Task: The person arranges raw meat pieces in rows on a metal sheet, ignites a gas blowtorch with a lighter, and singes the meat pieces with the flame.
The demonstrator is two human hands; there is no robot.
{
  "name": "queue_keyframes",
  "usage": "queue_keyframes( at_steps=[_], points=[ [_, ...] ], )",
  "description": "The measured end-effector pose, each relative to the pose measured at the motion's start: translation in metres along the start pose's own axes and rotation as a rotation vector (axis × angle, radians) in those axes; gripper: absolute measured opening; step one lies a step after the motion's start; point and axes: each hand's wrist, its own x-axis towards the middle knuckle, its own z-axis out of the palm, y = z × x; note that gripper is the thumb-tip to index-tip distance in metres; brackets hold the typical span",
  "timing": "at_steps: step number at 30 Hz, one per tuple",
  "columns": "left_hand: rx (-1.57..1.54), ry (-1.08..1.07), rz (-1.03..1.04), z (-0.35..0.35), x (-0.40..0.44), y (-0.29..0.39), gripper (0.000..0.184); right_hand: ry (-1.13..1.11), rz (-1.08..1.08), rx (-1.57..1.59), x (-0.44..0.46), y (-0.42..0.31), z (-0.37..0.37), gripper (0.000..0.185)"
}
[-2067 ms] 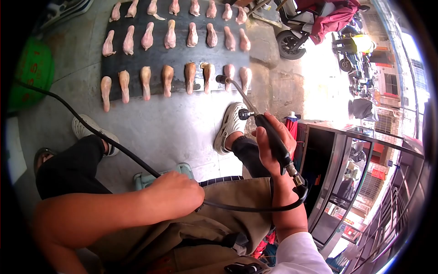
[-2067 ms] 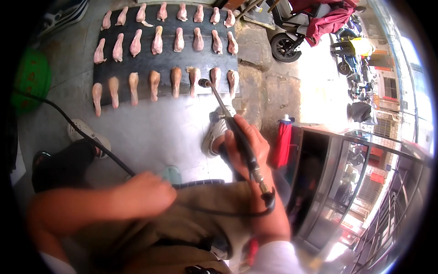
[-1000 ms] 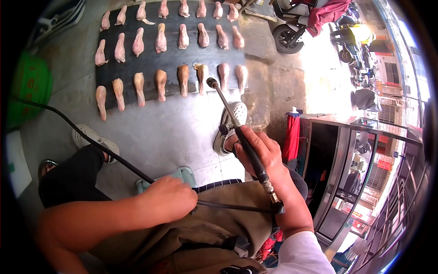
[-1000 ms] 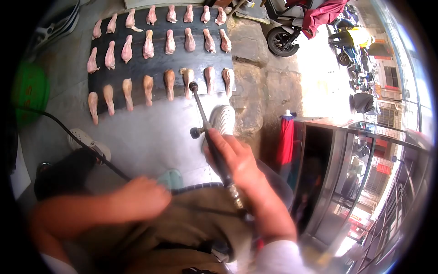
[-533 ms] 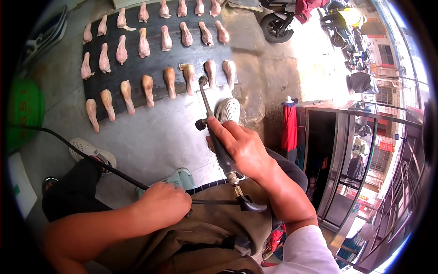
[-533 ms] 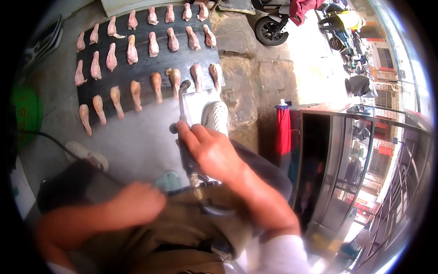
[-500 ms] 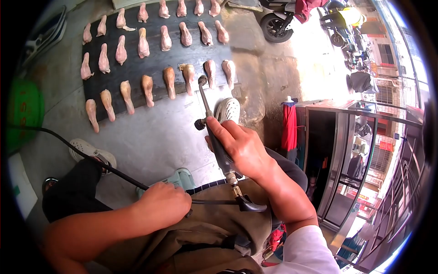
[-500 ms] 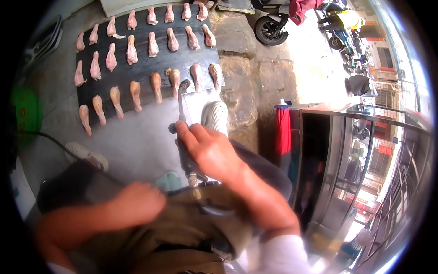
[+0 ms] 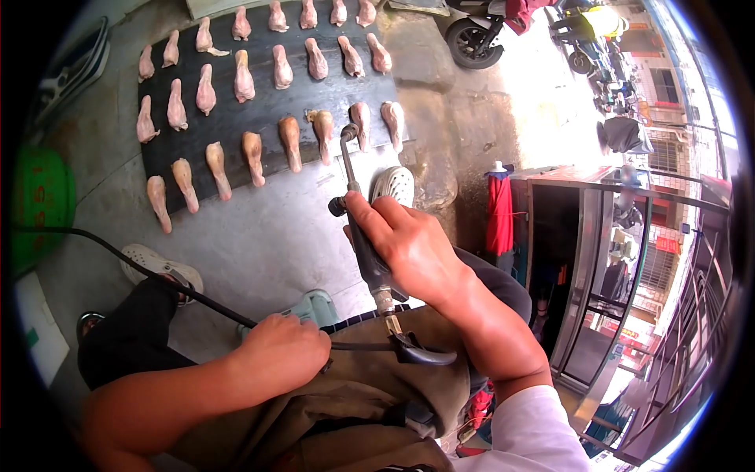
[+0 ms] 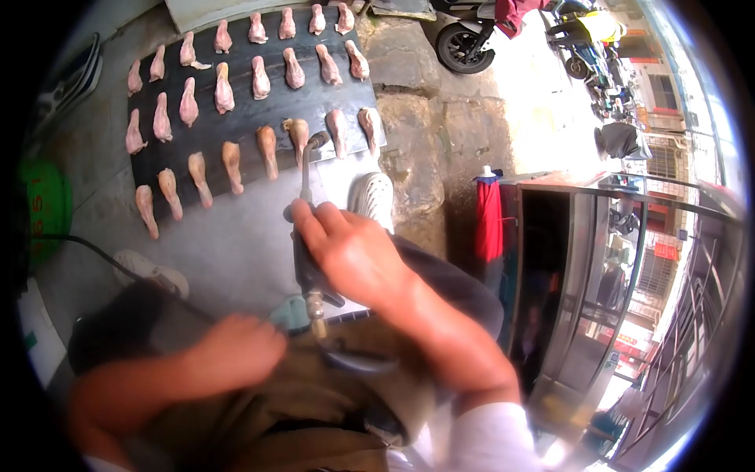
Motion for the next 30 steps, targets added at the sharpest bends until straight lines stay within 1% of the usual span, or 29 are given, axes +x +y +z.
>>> queue_keyframes(
  at_steps=[17,27,30],
  points=[
    [0.013,0.046,-0.011,0.001,0.000,0.001,0.009,-0.046,0.050,0.020,0.010,-0.001,-0.001,0.037],
    [0.017,-0.026,0.007,-0.006,0.004,-0.003,0.008,-0.057,0.049,0.043,0.028,-0.004,-0.007,0.044],
    [-0.015,-0.027,-0.009,-0.005,0.005,-0.004,0.007,-0.090,0.069,0.048,0.034,-0.004,-0.008,0.043]
  ],
)
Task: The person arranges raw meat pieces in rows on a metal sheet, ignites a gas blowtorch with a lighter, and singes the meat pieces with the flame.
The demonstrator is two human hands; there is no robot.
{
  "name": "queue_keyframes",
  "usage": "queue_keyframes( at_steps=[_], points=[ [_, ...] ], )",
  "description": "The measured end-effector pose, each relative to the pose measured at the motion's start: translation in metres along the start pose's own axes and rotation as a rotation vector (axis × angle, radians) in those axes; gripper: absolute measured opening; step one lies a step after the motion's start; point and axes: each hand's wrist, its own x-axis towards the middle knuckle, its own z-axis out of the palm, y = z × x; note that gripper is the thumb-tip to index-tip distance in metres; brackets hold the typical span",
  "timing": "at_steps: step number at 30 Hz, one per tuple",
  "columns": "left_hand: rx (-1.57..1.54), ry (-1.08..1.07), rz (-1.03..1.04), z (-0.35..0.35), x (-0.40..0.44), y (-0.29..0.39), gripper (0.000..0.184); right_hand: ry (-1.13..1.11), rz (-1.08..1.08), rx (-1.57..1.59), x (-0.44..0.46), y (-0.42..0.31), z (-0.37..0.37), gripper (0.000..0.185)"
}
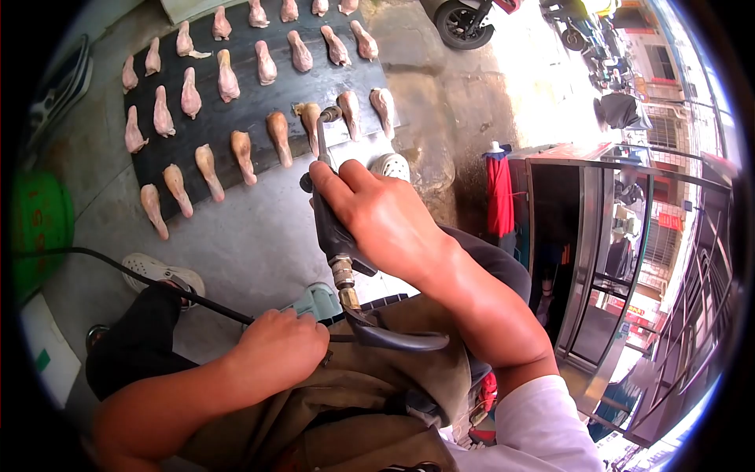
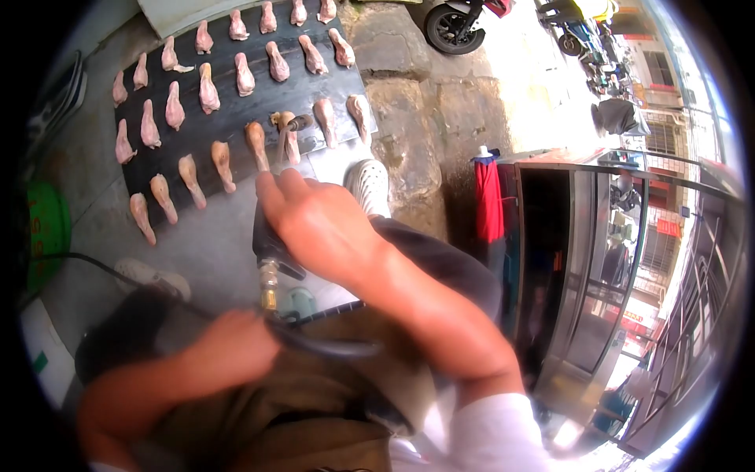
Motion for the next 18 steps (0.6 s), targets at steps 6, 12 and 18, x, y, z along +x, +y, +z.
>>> queue_keyframes(
  at_steps=[6,12,18],
  points=[
    [0.004,0.045,0.005,0.0061,0.0004,-0.0026,0.007,0.000,0.013,0.016,0.0048,0.0006,-0.0007,0.041],
    [0.003,0.088,0.001,0.0076,0.0013,-0.0036,0.007,-0.028,0.036,0.010,0.0060,0.0024,-0.0004,0.042],
    [-0.009,0.095,0.001,0.0086,0.0031,-0.0045,0.007,-0.029,0.028,0.018,0.0064,0.0029,-0.0021,0.042]
  ],
)
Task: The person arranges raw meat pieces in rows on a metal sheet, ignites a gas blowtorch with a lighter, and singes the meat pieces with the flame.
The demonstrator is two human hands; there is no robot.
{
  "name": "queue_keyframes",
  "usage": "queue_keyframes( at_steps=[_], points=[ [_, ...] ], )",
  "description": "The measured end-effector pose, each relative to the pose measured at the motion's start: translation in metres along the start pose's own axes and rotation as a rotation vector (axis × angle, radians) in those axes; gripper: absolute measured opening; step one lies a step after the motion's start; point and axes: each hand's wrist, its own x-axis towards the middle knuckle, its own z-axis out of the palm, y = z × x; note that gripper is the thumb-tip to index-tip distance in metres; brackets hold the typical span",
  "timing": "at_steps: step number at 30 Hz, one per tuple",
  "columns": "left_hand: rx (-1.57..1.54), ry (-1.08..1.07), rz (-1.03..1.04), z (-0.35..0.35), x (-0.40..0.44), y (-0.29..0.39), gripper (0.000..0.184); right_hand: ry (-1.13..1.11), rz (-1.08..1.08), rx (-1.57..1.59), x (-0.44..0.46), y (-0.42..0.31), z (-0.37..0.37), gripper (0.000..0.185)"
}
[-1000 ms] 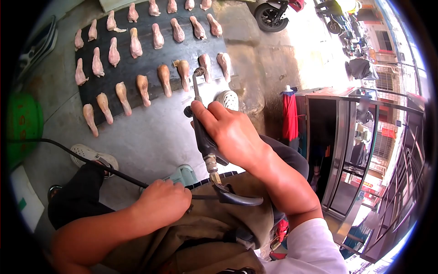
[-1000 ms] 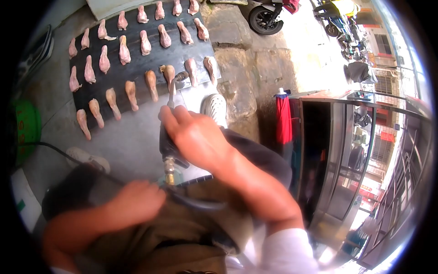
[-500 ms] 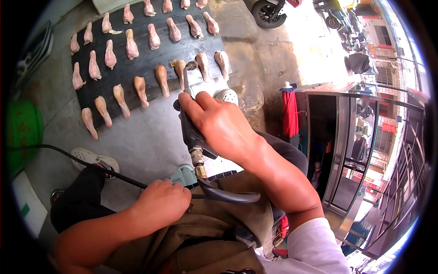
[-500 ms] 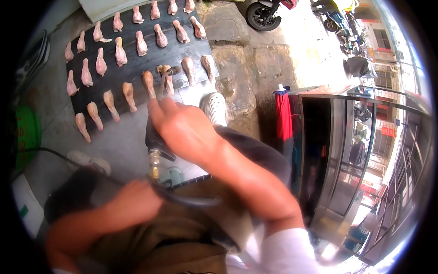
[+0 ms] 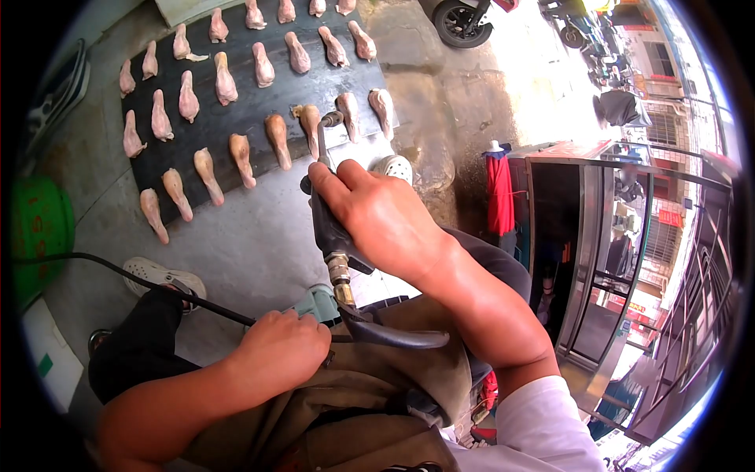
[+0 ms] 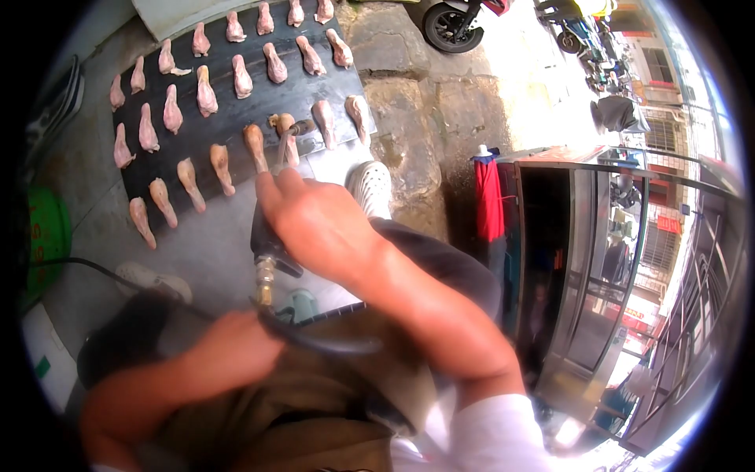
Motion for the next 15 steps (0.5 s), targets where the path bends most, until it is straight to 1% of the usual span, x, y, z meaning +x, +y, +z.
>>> queue_keyframes(
  at_steps=[5,8,11,12,13,15],
  points=[
    [-0.004,-0.027,-0.006,-0.005,0.001,-0.001,0.007,-0.010,0.018,0.001,0.003,0.000,0.000,0.042],
    [-0.009,-0.088,-0.016,-0.018,-0.002,-0.003,0.007,-0.022,0.036,0.017,0.008,0.003,-0.003,0.042],
    [-0.042,-0.017,-0.026,-0.023,-0.004,-0.004,0.006,-0.021,0.053,0.042,0.024,0.015,-0.011,0.045],
    [-0.068,0.013,-0.019,-0.024,-0.003,-0.005,0.005,-0.021,0.065,0.058,0.033,0.018,-0.022,0.039],
    [-0.096,0.042,-0.015,-0.025,-0.003,-0.006,0.004,0.034,0.104,0.048,0.043,0.026,-0.023,0.032],
    [-0.151,0.127,-0.010,-0.028,-0.001,-0.006,0.004,0.169,-0.004,0.042,0.061,0.046,-0.031,0.032]
  ],
)
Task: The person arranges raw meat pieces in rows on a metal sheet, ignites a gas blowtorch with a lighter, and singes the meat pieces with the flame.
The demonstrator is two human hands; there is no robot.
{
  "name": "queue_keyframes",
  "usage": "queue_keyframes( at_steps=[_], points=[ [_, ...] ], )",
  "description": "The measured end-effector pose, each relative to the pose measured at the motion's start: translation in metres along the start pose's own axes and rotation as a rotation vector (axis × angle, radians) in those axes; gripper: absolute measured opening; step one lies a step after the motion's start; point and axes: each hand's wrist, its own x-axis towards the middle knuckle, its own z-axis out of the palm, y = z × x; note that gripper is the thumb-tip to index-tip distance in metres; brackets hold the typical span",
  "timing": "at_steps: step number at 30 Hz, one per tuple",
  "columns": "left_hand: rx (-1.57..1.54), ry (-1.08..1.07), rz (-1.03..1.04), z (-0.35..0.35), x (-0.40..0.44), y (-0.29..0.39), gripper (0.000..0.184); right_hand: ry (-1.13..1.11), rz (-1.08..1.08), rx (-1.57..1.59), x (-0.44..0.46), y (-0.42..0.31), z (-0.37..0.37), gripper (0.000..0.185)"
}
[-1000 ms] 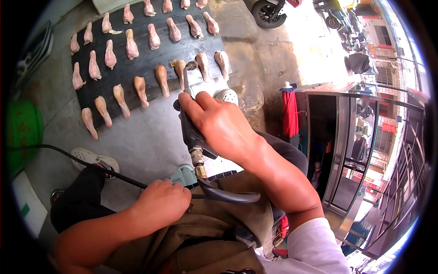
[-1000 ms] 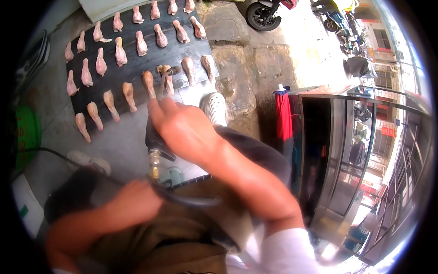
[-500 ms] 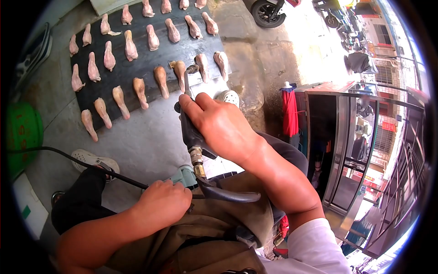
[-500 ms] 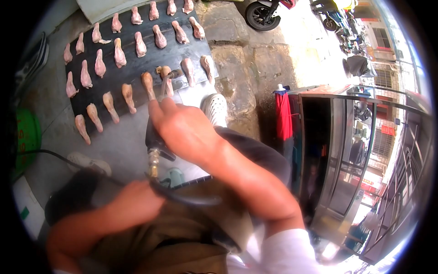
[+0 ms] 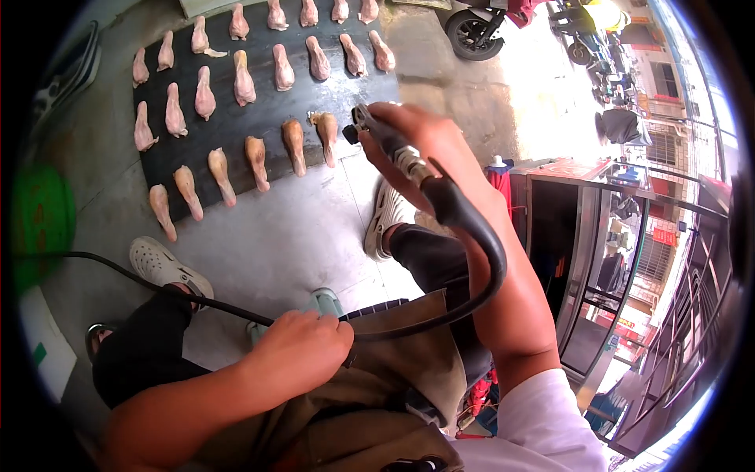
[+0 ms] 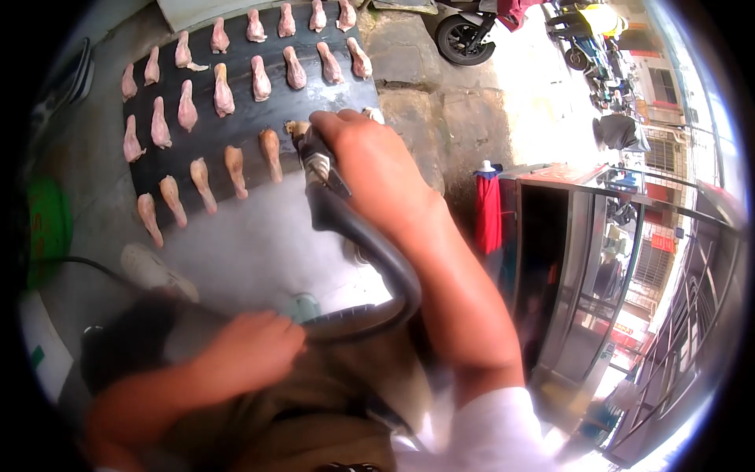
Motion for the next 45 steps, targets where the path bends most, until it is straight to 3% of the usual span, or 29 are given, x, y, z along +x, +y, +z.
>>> queue_keyframes(
  at_steps=[5,7,11,20,26,29,45],
  points=[
    [-0.105,0.248,0.009,-0.011,0.010,-0.003,0.007,0.028,0.227,0.091,0.043,0.019,-0.015,0.031],
    [-0.118,0.285,0.012,-0.019,0.014,-0.007,0.009,0.025,0.212,-0.041,0.059,0.029,-0.016,0.030],
    [-0.155,0.344,0.030,-0.032,0.026,-0.013,0.012,-0.023,0.425,0.082,0.084,0.041,-0.023,0.034],
    [-0.265,0.417,-0.007,-0.038,0.036,-0.020,0.018,0.030,0.452,0.156,0.116,0.051,-0.022,0.033],
    [-0.250,0.395,-0.024,-0.042,0.037,-0.022,0.017,0.124,0.334,0.074,0.115,0.055,-0.019,0.035],
    [-0.240,0.383,-0.009,-0.043,0.038,-0.021,0.016,0.018,0.434,0.056,0.115,0.051,-0.026,0.033],
    [-0.267,0.437,-0.009,-0.047,0.044,-0.019,0.013,0.087,0.452,0.218,0.117,0.048,-0.039,0.034]
  ],
)
